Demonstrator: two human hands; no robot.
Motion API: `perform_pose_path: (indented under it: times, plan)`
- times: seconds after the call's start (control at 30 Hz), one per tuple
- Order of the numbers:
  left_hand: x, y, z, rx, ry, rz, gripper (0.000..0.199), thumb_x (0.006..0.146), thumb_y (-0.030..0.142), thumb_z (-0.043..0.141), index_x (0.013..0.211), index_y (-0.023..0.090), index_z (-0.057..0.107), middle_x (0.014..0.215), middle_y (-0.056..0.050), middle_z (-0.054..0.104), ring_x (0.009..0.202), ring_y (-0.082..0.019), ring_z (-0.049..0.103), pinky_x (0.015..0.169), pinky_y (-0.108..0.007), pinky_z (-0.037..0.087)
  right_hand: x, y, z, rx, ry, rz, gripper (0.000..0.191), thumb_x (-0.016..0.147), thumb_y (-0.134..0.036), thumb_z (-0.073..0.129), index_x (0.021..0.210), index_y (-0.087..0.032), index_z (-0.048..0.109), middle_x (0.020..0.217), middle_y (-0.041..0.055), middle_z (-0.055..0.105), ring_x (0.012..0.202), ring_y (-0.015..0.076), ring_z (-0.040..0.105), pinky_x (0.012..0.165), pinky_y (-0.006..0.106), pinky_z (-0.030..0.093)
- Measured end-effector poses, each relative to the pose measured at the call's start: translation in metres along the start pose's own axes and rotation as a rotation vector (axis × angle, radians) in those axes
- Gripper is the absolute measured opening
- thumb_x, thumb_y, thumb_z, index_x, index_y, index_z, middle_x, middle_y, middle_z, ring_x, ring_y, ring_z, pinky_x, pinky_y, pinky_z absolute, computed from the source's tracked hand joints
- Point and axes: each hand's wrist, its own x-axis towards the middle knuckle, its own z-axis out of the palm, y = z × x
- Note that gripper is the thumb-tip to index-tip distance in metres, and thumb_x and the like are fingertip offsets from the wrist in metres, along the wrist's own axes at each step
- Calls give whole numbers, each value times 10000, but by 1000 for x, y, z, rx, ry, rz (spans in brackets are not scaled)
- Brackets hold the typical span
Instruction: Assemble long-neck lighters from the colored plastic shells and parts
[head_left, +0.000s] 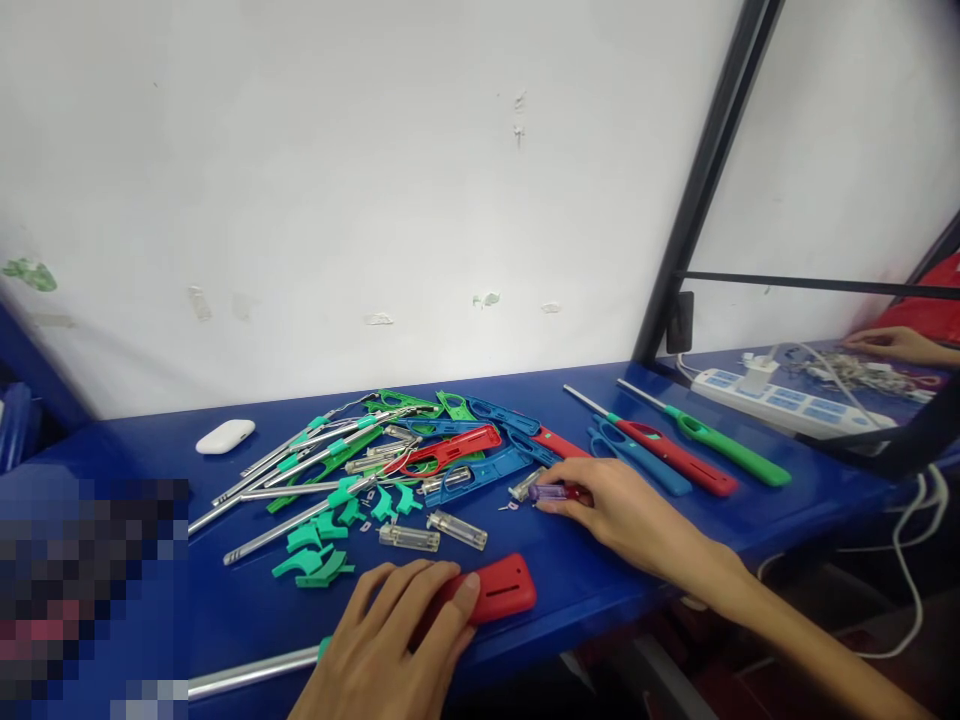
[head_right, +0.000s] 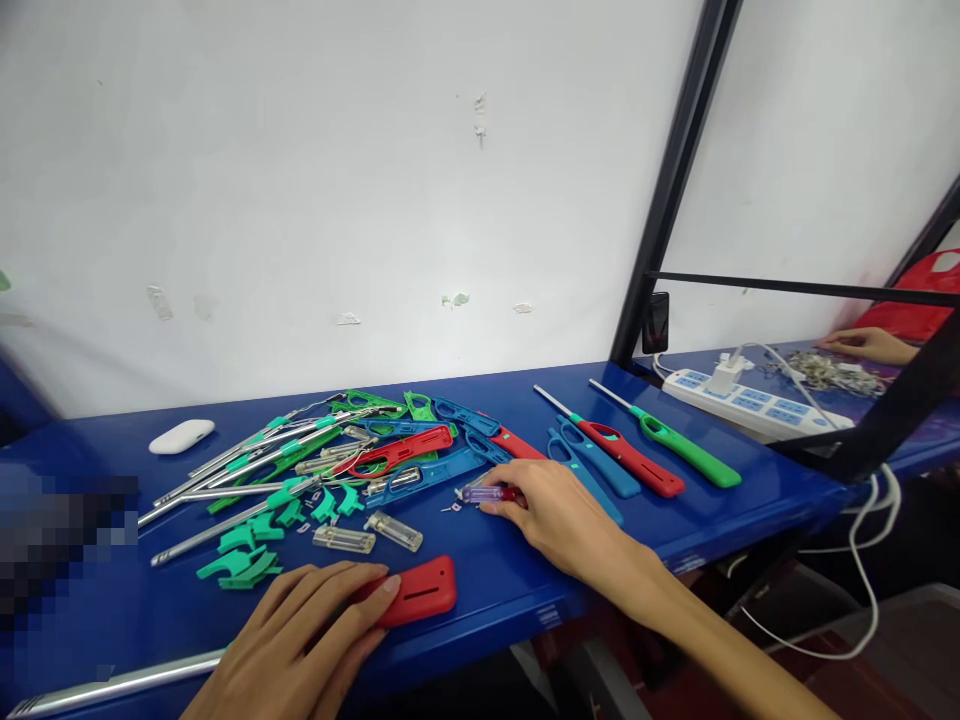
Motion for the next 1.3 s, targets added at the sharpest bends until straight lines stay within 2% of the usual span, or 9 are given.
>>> perform_pose_path:
  times: [0.17,0.37,0.6,0.87,1.0,1.3]
  plan:
    - [0,0,0,16,-15,18,377,1165,276,364,1251,256,731,1130,11,813,1015,-165,756,896,-298,549,5,-3,4,-20,0,-45,148,1019,-246,652,1088,-233,783,1052,75,804,964,288,752,839,371,534]
    - [-1,0,1,19,-21,10,391,1169,278,350,1252,262,732,1145,19,814,1021,-160,759,906,-294,538,0,-2,6,8,20,-73,166,1057,-301,623,1083,-215,762,1046,93,743,954,276,704,843,375,513]
    - [-4,0,-1,19,-38,7,391,1166,265,347,1267,253,725,1161,12,808,1031,-164,749,922,-303,529,-8,-15,2,139,-16,-98,67,1037,-214,660,1030,-244,720,960,7,673,862,191,639,799,301,480]
    - [-5,-1,0,9,-76,11,387,1157,248,358,1287,257,722,1180,-2,802,1063,-178,742,939,-322,531,-15,-30,8,223,-75,-141,240,981,-41,602,1026,-261,687,1055,-3,670,929,173,633,828,279,460]
    - [-5,-1,1,-7,-93,2,388,1147,227,366,1300,255,721,1190,-10,793,1078,-183,733,955,-324,531,-18,-36,9,210,-102,-152,348,915,41,540,1029,-263,667,1033,-6,675,902,174,625,816,284,454]
    - [-5,0,-1,-4,-105,8,397,1122,179,375,1303,249,721,1197,-17,793,1078,-195,736,942,-337,544,-23,-46,3,272,-111,-69,265,942,-18,546,1003,-268,606,938,-39,651,811,158,574,747,266,426]
